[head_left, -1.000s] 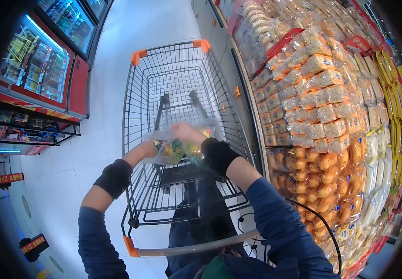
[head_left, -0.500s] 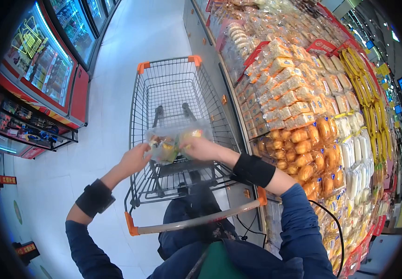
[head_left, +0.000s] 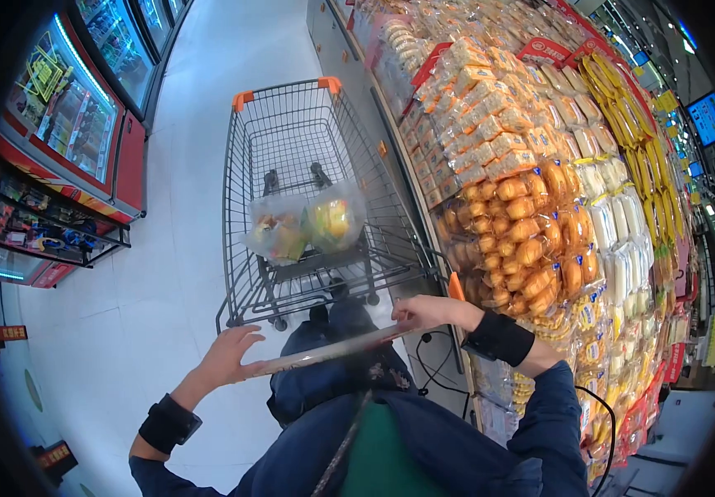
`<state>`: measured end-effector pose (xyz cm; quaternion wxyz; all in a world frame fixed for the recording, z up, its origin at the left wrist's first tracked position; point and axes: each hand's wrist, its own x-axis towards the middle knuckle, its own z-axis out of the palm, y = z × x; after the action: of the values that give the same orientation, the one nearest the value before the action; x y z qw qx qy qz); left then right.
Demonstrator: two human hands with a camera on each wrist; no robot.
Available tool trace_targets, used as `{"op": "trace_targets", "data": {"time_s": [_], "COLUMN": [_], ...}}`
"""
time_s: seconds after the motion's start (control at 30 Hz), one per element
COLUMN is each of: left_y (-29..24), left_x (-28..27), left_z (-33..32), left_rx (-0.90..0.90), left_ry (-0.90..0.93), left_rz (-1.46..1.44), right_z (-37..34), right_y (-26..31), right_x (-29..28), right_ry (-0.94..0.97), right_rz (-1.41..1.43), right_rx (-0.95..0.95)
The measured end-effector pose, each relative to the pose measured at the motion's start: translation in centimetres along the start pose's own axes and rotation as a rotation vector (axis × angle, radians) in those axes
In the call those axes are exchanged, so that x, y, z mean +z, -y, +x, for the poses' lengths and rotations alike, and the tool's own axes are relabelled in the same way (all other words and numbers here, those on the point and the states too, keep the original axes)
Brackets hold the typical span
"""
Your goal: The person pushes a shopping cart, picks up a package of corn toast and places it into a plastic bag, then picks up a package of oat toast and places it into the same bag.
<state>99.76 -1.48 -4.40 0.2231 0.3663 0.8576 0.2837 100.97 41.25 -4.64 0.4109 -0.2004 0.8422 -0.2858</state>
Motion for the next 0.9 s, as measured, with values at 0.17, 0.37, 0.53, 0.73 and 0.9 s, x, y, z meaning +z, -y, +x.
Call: {"op": "trace_targets", "data": {"time_s": [0.17, 0.37, 0.53, 0.73, 0.9], "left_y": [-1.3, -0.8, -0.4, 1.1, 1.7], "left_x": [1.6, 2.5, 1.6, 1.3, 1.3], "left_z": [-0.3, 0.1, 0.5, 1.6, 4.1], "left_rx": [0.001, -0.022, -0.001, 0.005, -0.02], "left_ry": [0.14, 0.222, 0.204, 0.212, 0.122], "left_rz": [-0.127, -0.013, 0.043, 0.204, 0.284], "right_z": [-2.8, -1.8, -0.5, 1.4, 3.4], "right_y": [0.2, 1.2, 2.1, 2.2, 2.0], "right_x": [1.1, 1.9, 1.5, 0.3, -1.2], "right_ry": [-0.072, -0.15, -0.191, -0.204, -0.249], "right_rz": [0.039, -0.243, -0.331, -0.437, -0.5], "right_rx": [0.138, 0.215, 0.194, 0.149, 0.16]}}
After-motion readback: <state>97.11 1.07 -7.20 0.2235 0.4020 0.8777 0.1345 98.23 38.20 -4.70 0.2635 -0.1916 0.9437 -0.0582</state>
